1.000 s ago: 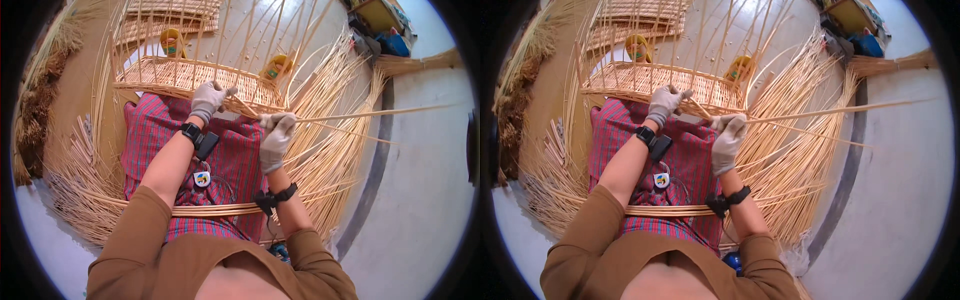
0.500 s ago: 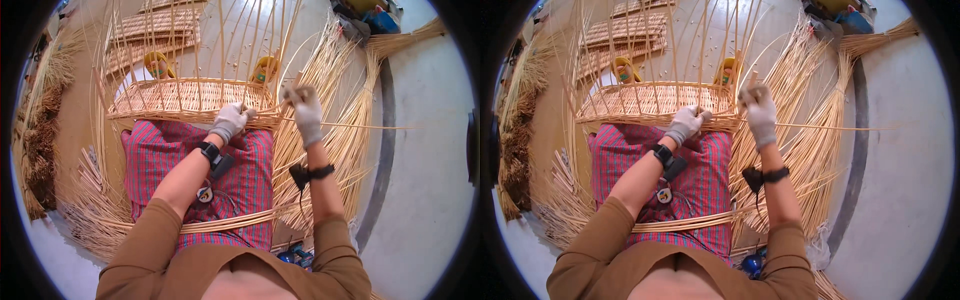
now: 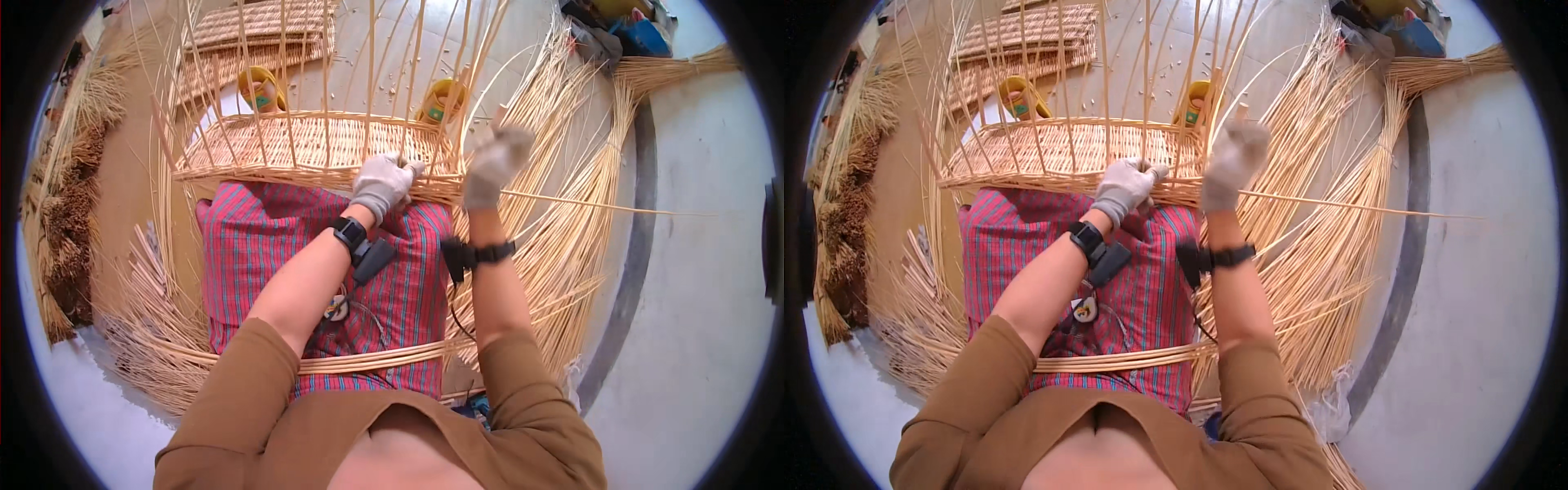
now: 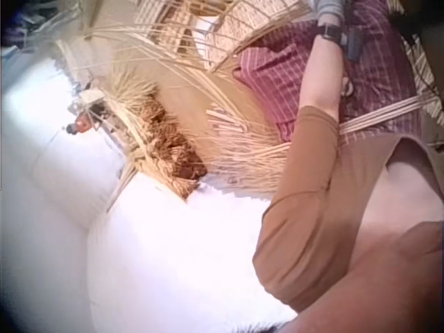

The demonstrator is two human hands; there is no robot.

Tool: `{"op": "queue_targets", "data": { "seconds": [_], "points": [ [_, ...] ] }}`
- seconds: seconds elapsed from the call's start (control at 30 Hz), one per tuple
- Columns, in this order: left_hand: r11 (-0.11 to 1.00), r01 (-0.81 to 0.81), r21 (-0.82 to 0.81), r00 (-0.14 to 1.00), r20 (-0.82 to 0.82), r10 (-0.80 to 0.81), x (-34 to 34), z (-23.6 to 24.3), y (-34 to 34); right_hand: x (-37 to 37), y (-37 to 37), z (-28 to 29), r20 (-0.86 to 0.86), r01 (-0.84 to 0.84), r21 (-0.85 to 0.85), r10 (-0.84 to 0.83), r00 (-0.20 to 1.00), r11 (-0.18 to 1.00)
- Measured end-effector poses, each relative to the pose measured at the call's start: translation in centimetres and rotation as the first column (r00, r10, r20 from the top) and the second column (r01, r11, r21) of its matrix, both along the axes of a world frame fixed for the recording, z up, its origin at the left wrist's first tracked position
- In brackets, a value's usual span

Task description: Weaving a large wicker basket using flexible wooden sticks.

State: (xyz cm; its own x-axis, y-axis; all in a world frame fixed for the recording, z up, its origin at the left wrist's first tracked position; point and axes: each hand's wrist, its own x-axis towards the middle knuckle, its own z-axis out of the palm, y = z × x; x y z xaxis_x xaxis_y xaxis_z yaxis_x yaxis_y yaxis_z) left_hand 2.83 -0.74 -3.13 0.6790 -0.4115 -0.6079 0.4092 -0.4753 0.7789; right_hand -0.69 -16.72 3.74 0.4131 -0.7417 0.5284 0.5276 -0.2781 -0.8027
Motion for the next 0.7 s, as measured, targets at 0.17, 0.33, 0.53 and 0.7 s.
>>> {"op": "queue_targets", "data": {
  "seconds": [0.17, 0.33, 0.53, 0.7],
  "points": [
    [0.975, -0.098, -0.199, 0.987, 0.108, 0.121, -0.7, 1.6, -0.7, -7.7, -3.8, -3.6, -0.021, -0.208, 0.559, 0.264, 0.964, 0.803],
    [0.925, -0.303, -0.23, 0.953, -0.099, 0.287, -0.7, 1.3, -2.8, -8.0, -3.0, -4.0, -0.007, -0.136, 0.697, 0.196, 0.981, 0.704],
    [0.921, -0.059, -0.386, 0.984, 0.131, 0.118, -0.1, 1.1, -0.3, -12.5, -1.1, 3.6, -0.499, 0.109, 0.659, 0.324, 0.804, 0.744],
    [0.864, 0.273, -0.424, 0.946, 0.28, -0.162, -3.4, 6.7, 10.7, -20.0, 8.8, 7.0, -0.74, -0.8, 0.323, 0.662, 0.119, 0.506]
  ]
}}
